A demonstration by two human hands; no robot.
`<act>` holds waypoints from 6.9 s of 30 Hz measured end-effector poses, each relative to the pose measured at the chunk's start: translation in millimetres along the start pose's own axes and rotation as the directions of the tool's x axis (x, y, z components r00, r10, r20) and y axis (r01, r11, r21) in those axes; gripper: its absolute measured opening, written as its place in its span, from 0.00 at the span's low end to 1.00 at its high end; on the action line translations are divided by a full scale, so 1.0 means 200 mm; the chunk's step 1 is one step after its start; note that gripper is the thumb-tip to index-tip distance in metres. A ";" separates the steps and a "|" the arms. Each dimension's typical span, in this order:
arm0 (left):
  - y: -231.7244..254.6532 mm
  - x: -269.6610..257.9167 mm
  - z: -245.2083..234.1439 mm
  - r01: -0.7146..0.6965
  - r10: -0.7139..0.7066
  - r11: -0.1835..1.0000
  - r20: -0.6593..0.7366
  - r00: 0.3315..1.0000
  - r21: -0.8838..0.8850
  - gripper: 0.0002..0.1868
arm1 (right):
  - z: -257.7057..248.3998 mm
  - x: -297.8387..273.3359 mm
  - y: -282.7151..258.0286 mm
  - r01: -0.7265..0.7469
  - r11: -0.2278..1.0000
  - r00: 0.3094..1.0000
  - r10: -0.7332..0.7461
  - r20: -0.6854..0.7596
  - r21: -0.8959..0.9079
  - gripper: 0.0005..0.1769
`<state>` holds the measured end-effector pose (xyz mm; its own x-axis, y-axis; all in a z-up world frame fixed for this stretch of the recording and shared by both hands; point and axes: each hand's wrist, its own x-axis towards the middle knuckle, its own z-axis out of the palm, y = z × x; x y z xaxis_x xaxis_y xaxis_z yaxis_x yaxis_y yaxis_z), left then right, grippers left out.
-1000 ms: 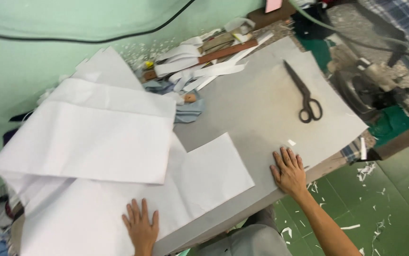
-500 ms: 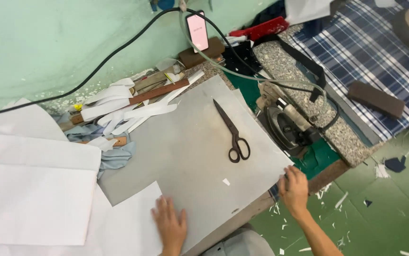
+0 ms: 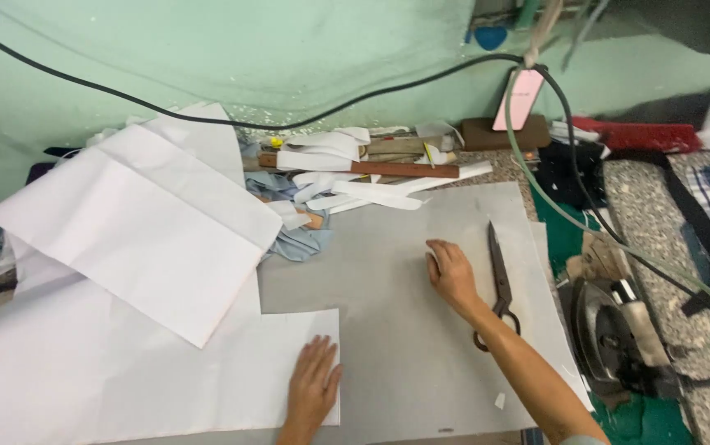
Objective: The person cuts a large sheet of white paper using shears, following pencil lines to separate strips. They then use a ruler and pencil to mark measurements on a smaller piece of paper and continue cutting along the marked lines.
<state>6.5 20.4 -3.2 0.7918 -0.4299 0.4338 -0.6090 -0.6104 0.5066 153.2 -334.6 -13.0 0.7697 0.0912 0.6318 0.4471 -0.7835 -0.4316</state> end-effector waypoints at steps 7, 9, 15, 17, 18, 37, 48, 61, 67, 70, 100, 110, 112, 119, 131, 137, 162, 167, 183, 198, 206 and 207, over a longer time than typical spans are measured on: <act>-0.39 -0.15 -0.05 0.138 -0.235 0.831 0.115 0.965 0.540 0.38 | 0.46 0.69 0.62 -0.102 0.967 0.993 0.115 0.041 -0.234 0.11; -0.45 -0.16 0.02 0.114 -0.223 0.807 0.119 0.968 0.580 0.39 | 0.56 0.84 0.78 -0.131 0.950 0.980 0.167 0.108 -0.285 0.13; -0.61 -0.31 0.20 0.114 -0.147 0.776 0.003 0.989 0.621 0.37 | 0.77 0.88 1.10 -0.254 0.750 0.700 0.578 0.419 -0.611 0.30; -0.65 -0.32 0.26 0.115 -0.030 0.724 -0.136 0.990 0.681 0.22 | 0.81 0.87 1.17 -0.136 0.722 0.717 0.545 0.436 -0.679 0.26; -0.66 -0.34 0.31 0.120 -0.038 0.724 -0.135 0.990 0.679 0.22 | 0.80 0.91 1.13 -0.131 0.723 0.713 0.544 0.442 -0.679 0.26; -0.58 -0.02 0.29 0.189 -0.226 0.878 0.033 0.974 0.441 0.34 | 0.83 1.27 0.94 -0.004 0.798 0.627 0.471 0.620 -0.603 0.14; -0.44 0.15 0.20 0.226 -0.304 0.882 0.132 0.944 0.413 0.36 | 0.59 1.21 0.86 0.030 0.861 0.984 0.064 0.167 -0.508 0.09; -0.29 0.05 0.14 0.262 -0.315 0.895 0.096 0.944 0.361 0.37 | 0.90 1.23 1.01 0.083 0.673 0.720 0.469 0.511 -0.735 0.24; -0.22 -0.14 0.14 0.310 -0.418 0.708 0.024 0.908 0.634 0.45 | 0.66 1.14 1.01 0.239 0.565 0.964 -0.042 0.262 -0.790 0.11; -0.19 -0.06 0.08 0.278 -0.353 0.729 -0.004 0.936 0.625 0.43 | 0.35 1.12 0.77 0.178 0.675 0.982 -0.174 0.080 -0.716 0.15; -0.83 -0.76 -1.31 -0.150 0.098 0.959 0.214 0.972 0.241 0.16 | -0.13 -0.77 -1.79 -0.965 0.175 0.248 0.849 0.466 0.195 0.27; -0.76 -0.81 -0.57 -0.004 -0.063 0.978 0.314 0.947 0.209 0.12 | 0.08 -0.94 -1.65 -0.632 0.757 0.662 0.638 0.393 -0.166 0.24; -0.69 -0.79 -0.57 0.034 -0.086 0.978 0.243 0.966 0.208 0.07 | 0.12 -0.93 -1.60 -0.609 0.783 0.679 0.597 0.428 -0.127 0.25; -0.16 -0.87 -0.88 0.094 -0.100 0.994 0.131 0.986 0.050 0.10 | 0.17 -1.05 -1.21 -0.556 0.815 0.801 0.472 0.369 0.164 0.27; -0.51 -1.76 -0.91 0.047 -0.408 0.902 0.881 -0.241 0.430 0.13 | -0.11 -0.64 -1.40 -0.678 0.670 0.734 0.589 0.338 0.303 0.22; -0.13 -0.70 -0.69 0.090 -0.108 0.988 0.149 0.983 0.124 0.11 | 0.11 -0.91 -1.24 -0.294 0.954 0.893 0.255 0.370 0.053 0.09; -0.18 -0.62 -0.28 0.222 -0.293 0.921 0.193 0.937 0.321 0.35 | 0.16 -0.83 -1.06 -0.016 0.945 0.960 0.105 0.259 -0.327 0.23; -0.25 -0.58 -0.32 0.223 -0.360 0.821 0.174 0.916 0.525 0.39 | -0.18 -0.66 -0.78 -0.227 0.823 0.943 0.319 0.092 -0.521 0.33; 0.02 -0.47 -0.08 -0.057 -0.101 0.942 0.440 0.892 0.332 0.41 | -0.49 -0.57 -0.65 -0.907 0.331 0.277 0.935 0.223 -0.259 0.35; -0.26 -0.49 -0.24 -0.068 -0.025 0.970 0.374 0.927 0.233 0.35 | -0.57 -1.61 -2.10 -0.954 0.272 0.071 0.611 0.789 -0.125 0.27; -0.26 -0.49 -0.24 -0.049 -0.032 0.970 0.327 0.944 0.236 0.31 | -0.34 -1.41 -2.11 -0.992 0.104 -0.017 0.410 0.912 -0.065 0.43; -0.27 -0.49 -0.23 -0.045 -0.036 0.971 0.327 0.944 0.235 0.31 | -0.30 -1.39 -2.11 -0.992 0.104 -0.021 0.409 0.912 -0.070 0.43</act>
<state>-41.6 126.4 -38.6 0.7849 -0.6016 0.1481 -0.6155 -0.7299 0.2973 -277.3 -66.8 31.9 0.5825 0.2381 -0.7771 -0.7487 -0.2149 -0.6271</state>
